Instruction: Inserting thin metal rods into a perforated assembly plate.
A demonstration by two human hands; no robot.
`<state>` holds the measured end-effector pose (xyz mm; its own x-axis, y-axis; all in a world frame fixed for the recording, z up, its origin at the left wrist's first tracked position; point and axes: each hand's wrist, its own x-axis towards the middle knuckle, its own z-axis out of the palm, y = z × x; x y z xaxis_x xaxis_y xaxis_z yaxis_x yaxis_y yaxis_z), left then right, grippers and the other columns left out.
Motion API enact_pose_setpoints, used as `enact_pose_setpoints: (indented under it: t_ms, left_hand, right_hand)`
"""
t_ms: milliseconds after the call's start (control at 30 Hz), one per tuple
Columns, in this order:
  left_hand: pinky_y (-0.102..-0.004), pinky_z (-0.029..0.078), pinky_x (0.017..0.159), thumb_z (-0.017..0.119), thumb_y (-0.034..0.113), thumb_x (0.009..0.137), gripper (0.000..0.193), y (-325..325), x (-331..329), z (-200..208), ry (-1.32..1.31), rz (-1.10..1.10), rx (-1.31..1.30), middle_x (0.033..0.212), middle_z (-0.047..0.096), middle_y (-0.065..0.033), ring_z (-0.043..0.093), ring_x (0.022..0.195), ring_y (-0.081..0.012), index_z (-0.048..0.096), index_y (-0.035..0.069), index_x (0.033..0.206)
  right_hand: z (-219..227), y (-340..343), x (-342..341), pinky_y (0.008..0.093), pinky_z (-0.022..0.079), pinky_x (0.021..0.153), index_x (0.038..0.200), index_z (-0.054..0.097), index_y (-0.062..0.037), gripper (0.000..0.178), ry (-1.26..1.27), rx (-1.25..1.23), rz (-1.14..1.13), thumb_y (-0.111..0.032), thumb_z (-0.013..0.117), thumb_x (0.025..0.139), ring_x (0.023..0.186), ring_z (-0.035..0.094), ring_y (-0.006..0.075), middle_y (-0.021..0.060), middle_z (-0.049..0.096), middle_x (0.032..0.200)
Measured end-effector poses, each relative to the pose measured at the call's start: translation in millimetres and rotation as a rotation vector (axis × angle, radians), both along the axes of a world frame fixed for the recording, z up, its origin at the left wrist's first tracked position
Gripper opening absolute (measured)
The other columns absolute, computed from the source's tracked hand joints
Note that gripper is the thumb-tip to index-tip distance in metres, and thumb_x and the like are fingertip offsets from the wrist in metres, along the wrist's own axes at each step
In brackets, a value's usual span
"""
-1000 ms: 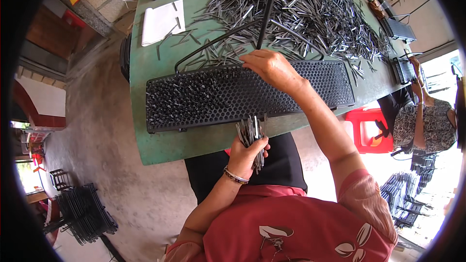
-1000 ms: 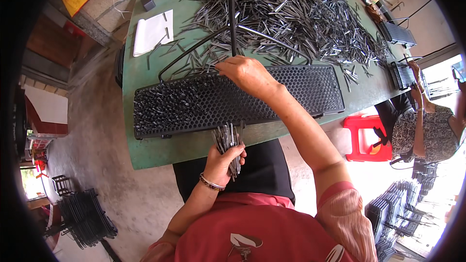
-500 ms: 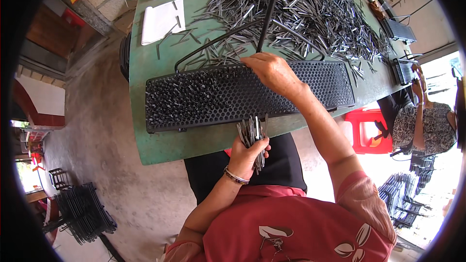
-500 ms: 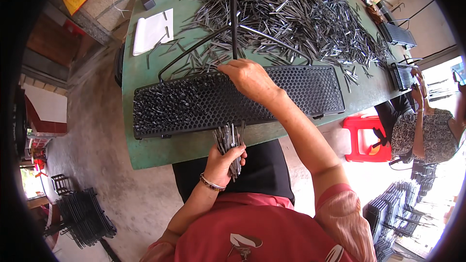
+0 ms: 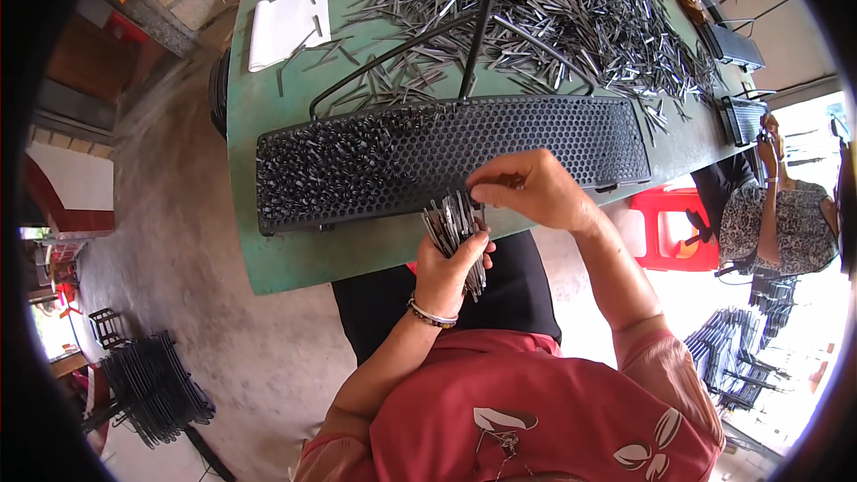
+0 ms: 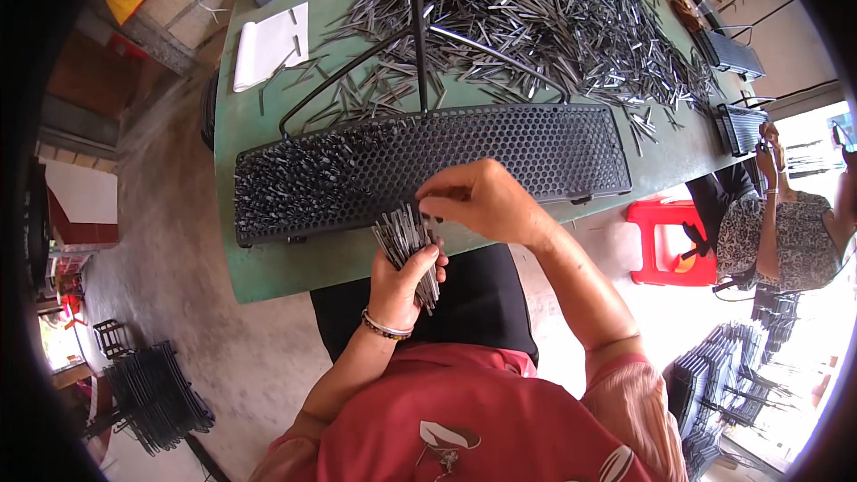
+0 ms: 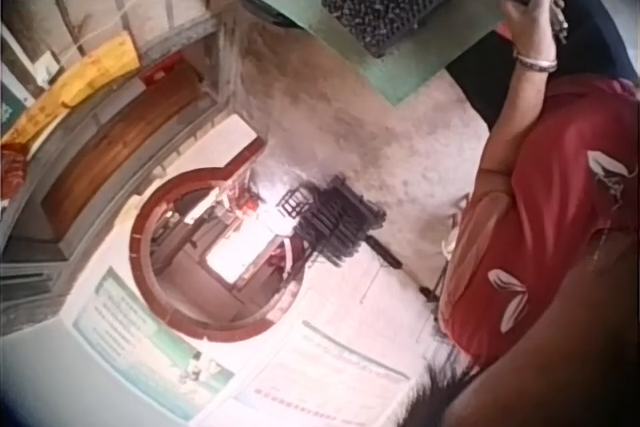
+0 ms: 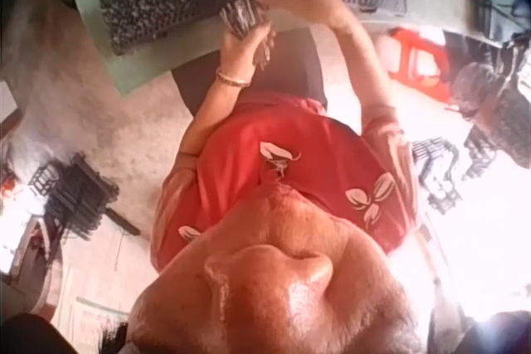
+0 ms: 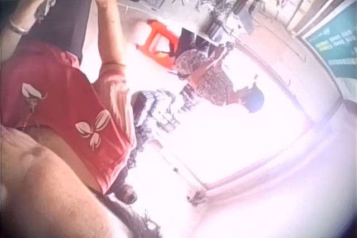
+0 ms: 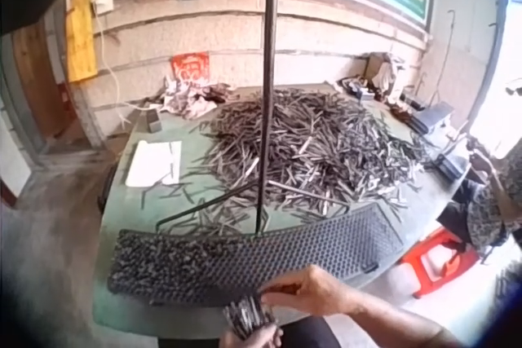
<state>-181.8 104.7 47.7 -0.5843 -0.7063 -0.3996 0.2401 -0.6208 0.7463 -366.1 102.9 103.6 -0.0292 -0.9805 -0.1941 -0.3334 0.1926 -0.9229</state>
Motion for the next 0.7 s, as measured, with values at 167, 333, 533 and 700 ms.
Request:
enact_pose_setpoints:
  t_ms: [167, 333, 533, 700]
  left_hand:
    - [-0.0263, 0.051, 0.06, 0.059, 0.009, 0.086, 0.03, 1, -3, -3, 0.075, -0.13, 0.18, 0.092, 0.063, -0.0101, 0.06, 0.076, -0.0141, 0.054, -0.001, 0.113]
    - [-0.0267, 0.052, 0.063, 0.059, 0.01, 0.086, 0.028, -1, -4, -8, 0.062, -0.182, 0.227, 0.094, 0.064, -0.0113, 0.06, 0.076, -0.0146, 0.054, 0.0, 0.112]
    - [-0.0291, 0.053, 0.067, 0.058, 0.011, 0.086, 0.024, -3, 4, -9, 0.111, -0.246, 0.282, 0.093, 0.063, -0.0088, 0.061, 0.078, -0.0155, 0.055, 0.002, 0.108]
    - [-0.0315, 0.055, 0.07, 0.058, 0.012, 0.087, 0.025, -2, 5, -6, 0.122, -0.207, 0.373, 0.091, 0.06, -0.0061, 0.062, 0.081, -0.017, 0.054, 0.004, 0.111]
  right_hand:
    - [-5, -26, -10, 0.0232, 0.049, 0.069, 0.1, 0.068, 0.0009, 0.019, 0.146, -0.409, -0.371, -0.008, 0.068, 0.083, 0.074, 0.061, 0.008, 0.0057, 0.068, 0.085]
    - [-29, -58, -17, 0.0247, 0.048, 0.064, 0.099, 0.067, 0.0, 0.017, 0.342, -0.618, -0.411, -0.006, 0.068, 0.082, 0.067, 0.06, 0.0134, 0.0089, 0.066, 0.083]
    - [-46, -69, -20, 0.0266, 0.05, 0.061, 0.096, 0.068, -0.0014, 0.015, 0.48, -0.703, -0.344, -0.006, 0.068, 0.082, 0.068, 0.062, 0.0172, 0.0089, 0.066, 0.085]
    - [-54, -70, -16, 0.0301, 0.051, 0.063, 0.095, 0.068, -0.0016, 0.015, 0.568, -0.677, -0.317, -0.009, 0.068, 0.082, 0.071, 0.064, 0.0247, 0.0105, 0.066, 0.086]
